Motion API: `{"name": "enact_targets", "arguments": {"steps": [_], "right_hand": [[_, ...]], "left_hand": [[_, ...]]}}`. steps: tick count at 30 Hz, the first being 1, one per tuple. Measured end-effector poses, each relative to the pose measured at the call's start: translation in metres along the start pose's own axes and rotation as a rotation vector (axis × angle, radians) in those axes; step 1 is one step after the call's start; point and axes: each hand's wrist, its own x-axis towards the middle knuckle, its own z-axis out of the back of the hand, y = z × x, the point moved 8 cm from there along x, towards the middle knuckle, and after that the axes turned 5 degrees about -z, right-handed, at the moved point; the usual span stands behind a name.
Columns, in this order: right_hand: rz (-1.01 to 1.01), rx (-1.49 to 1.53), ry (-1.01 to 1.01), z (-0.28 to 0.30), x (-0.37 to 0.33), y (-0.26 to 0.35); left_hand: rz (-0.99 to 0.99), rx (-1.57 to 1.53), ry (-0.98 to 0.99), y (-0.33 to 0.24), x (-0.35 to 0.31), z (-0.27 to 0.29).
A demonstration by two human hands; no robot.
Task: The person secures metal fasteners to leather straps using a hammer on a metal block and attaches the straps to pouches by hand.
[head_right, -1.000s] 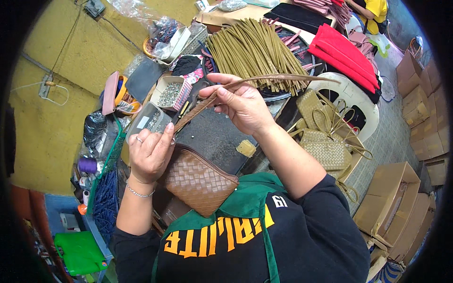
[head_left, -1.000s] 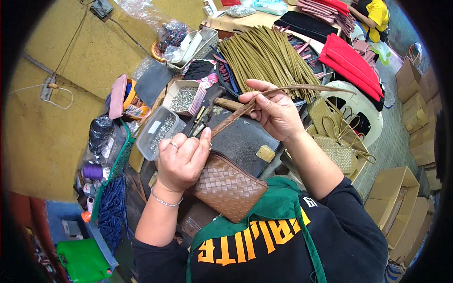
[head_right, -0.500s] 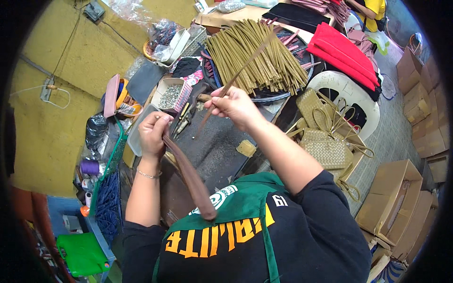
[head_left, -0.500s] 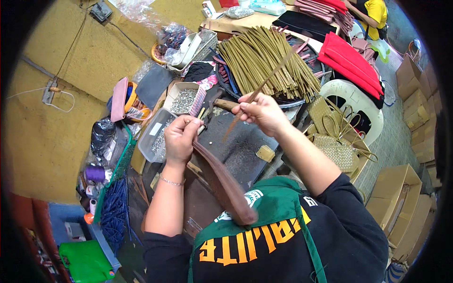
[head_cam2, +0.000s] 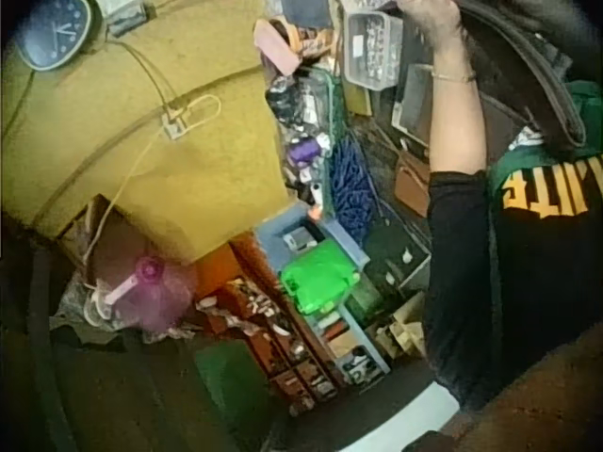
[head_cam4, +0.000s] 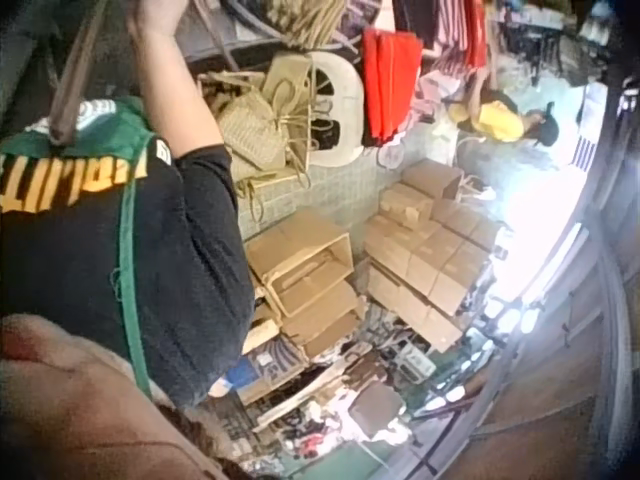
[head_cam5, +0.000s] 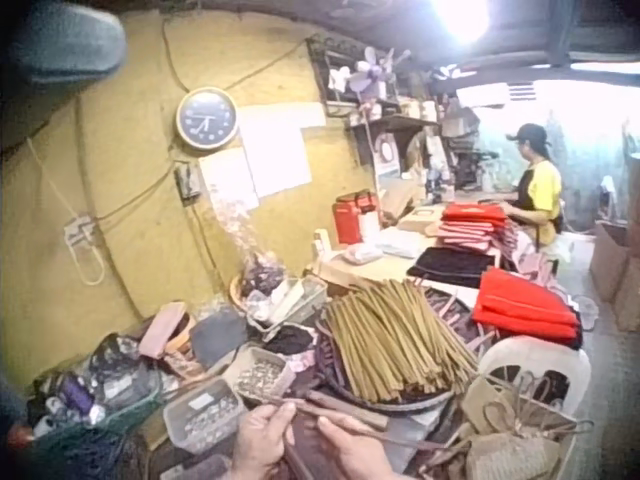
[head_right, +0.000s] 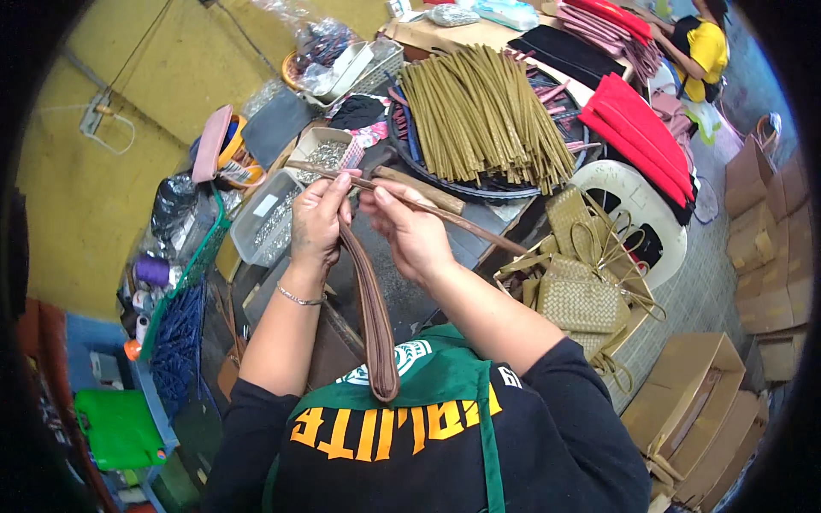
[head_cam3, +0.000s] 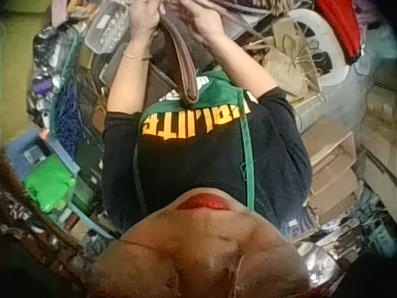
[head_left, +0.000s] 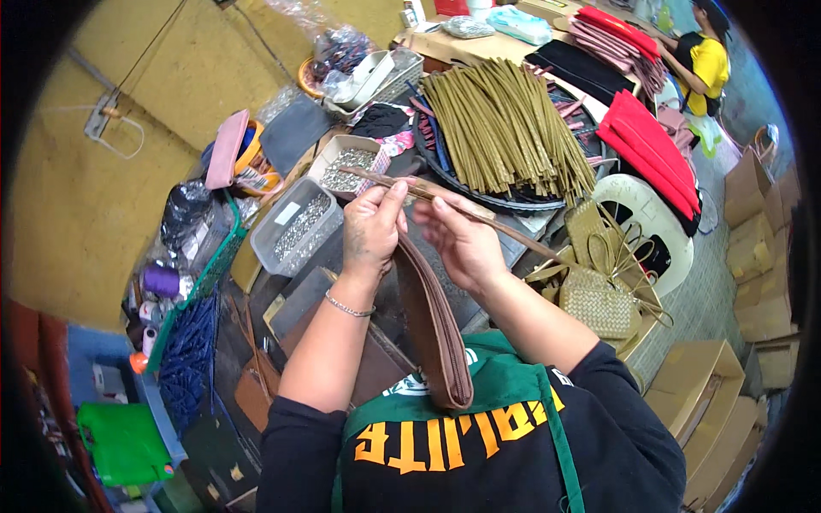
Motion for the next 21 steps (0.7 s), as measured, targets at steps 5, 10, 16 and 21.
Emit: {"name": "enact_targets", "arguments": {"steps": [5, 10, 16, 21], "right_hand": [[0.476, -1.213, 0.231, -0.028, -0.058, 0.046], [0.886, -1.638, 0.067, -0.038, -0.054, 0.073], [0.63, -1.335, 0.008, 0.002, -0.05, 0.058], [0.227, -1.325, 0.145, -0.005, -0.034, 0.023]], "left_hand": [[0.066, 0.069, -0.009, 0.004, 0.006, 0.019], [0.052, 0.035, 0.087, -0.005, 0.005, 0.003], [0.043, 0.057, 0.209, -0.008, 0.0, -0.019], [0.126, -0.147, 0.122, 0.029, -0.004, 0.01]]}}
